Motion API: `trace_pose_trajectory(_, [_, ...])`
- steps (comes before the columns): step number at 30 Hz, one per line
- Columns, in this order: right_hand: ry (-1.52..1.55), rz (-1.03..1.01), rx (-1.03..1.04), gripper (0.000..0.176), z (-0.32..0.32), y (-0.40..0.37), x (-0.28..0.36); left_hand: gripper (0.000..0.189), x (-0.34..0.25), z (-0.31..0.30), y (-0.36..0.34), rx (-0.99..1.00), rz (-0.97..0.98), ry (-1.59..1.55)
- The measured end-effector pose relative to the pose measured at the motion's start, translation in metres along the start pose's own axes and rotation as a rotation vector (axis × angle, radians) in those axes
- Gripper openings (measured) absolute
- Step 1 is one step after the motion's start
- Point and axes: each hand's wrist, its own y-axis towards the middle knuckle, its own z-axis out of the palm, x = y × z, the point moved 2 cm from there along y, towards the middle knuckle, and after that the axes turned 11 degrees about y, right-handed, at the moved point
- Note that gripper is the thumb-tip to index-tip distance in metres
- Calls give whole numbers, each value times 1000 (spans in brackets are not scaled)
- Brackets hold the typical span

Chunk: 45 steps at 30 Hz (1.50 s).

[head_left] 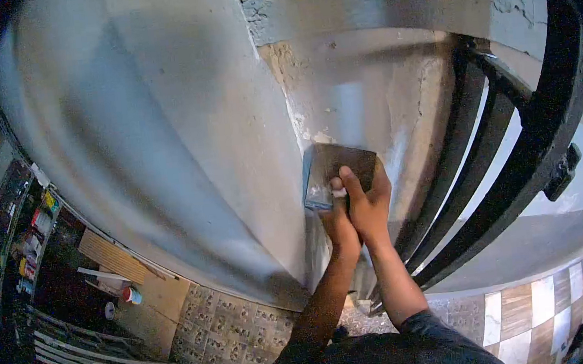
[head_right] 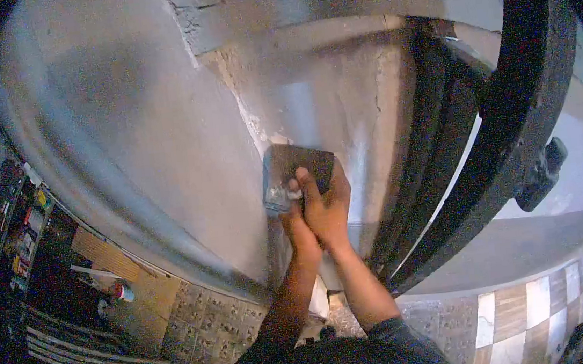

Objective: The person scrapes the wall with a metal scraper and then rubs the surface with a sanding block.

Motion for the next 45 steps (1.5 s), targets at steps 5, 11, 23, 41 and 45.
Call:
trace_pose_trajectory(5, [-14, -33, -15, 23, 5, 0, -1, 50, -16, -2, 2, 120, -268, 7])
trace_pose_trajectory(11, [-27, -72, -8, 22, 8, 8, 2, 48, -22, 5, 12, 89, -290, -187])
trace_pose_trajectory(23, [68, -66, -48, 22, 6, 8, -4, 45, -33, 12, 16, 49, -44, -114])
trace_pose_trajectory(41, [112, -16, -57, 18, 7, -3, 0, 39, -54, 5, 6, 2, -46, 137])
trace_pose_trajectory(45, [113, -9, -61, 20, 11, 2, 2, 40, -57, 7, 11, -3, 36, 116])
